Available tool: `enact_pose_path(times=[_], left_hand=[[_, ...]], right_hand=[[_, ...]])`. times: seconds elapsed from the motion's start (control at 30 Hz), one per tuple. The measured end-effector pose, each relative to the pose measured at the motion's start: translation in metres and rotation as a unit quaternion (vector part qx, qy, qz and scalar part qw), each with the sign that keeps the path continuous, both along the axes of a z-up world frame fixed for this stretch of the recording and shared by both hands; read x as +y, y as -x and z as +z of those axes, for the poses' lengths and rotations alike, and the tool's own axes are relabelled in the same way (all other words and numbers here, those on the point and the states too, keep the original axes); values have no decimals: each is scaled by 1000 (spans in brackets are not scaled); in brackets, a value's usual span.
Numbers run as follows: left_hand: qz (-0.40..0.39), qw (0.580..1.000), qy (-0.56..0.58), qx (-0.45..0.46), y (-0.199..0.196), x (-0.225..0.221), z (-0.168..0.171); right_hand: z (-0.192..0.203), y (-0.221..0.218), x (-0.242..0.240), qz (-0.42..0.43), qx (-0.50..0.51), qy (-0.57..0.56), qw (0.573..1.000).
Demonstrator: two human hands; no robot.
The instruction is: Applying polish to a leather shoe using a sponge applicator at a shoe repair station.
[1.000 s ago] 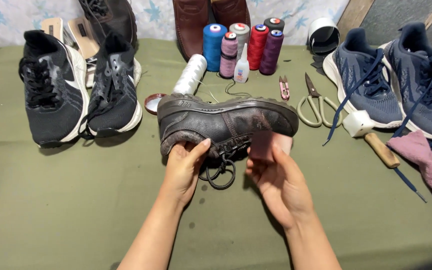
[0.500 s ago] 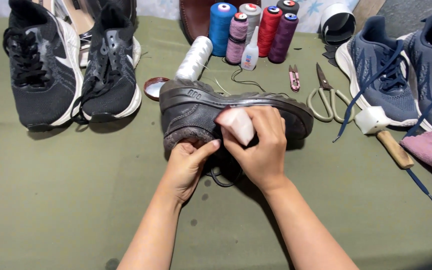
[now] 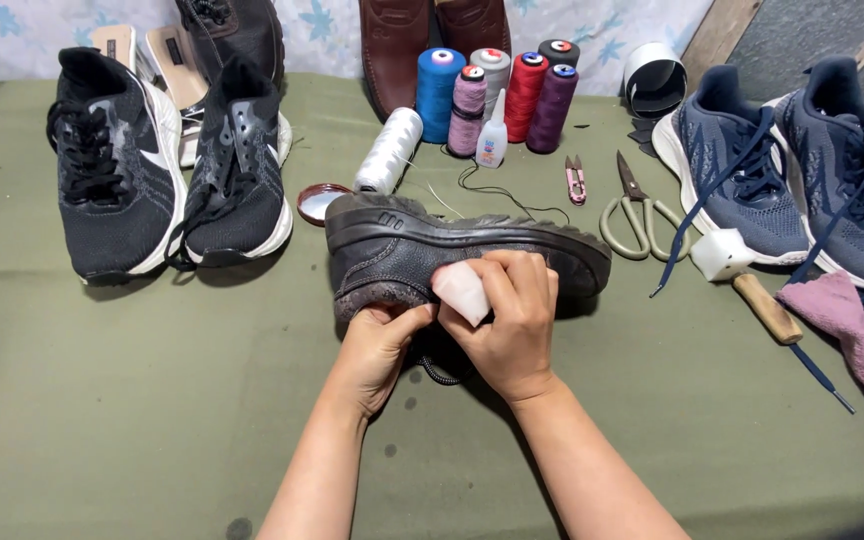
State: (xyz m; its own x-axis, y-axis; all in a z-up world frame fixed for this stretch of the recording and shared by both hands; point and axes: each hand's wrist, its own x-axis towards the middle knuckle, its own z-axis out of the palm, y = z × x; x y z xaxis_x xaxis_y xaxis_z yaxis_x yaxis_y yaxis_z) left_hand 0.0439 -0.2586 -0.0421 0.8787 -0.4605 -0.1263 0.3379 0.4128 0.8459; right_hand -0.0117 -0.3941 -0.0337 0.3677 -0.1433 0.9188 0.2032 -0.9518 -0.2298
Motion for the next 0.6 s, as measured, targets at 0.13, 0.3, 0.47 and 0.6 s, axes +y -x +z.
enact_pose_path(times=[0.13,0.3,0.47,0.6], left_hand=[[1,1000,-6,2,3,-1,8],[0,1000,-6,4,5,-1,13],[5,1000,-5,5,3,-1,9],[2,1000,-4,6,3,-1,11]], right_hand=[[-1,-3,1,-9,-11,-14,1000],[-3,2,-3,3,4,-18,1000],[0,0,1,1,-8,-23,1000],[-2,0,-1,6,-8,-27,1000]])
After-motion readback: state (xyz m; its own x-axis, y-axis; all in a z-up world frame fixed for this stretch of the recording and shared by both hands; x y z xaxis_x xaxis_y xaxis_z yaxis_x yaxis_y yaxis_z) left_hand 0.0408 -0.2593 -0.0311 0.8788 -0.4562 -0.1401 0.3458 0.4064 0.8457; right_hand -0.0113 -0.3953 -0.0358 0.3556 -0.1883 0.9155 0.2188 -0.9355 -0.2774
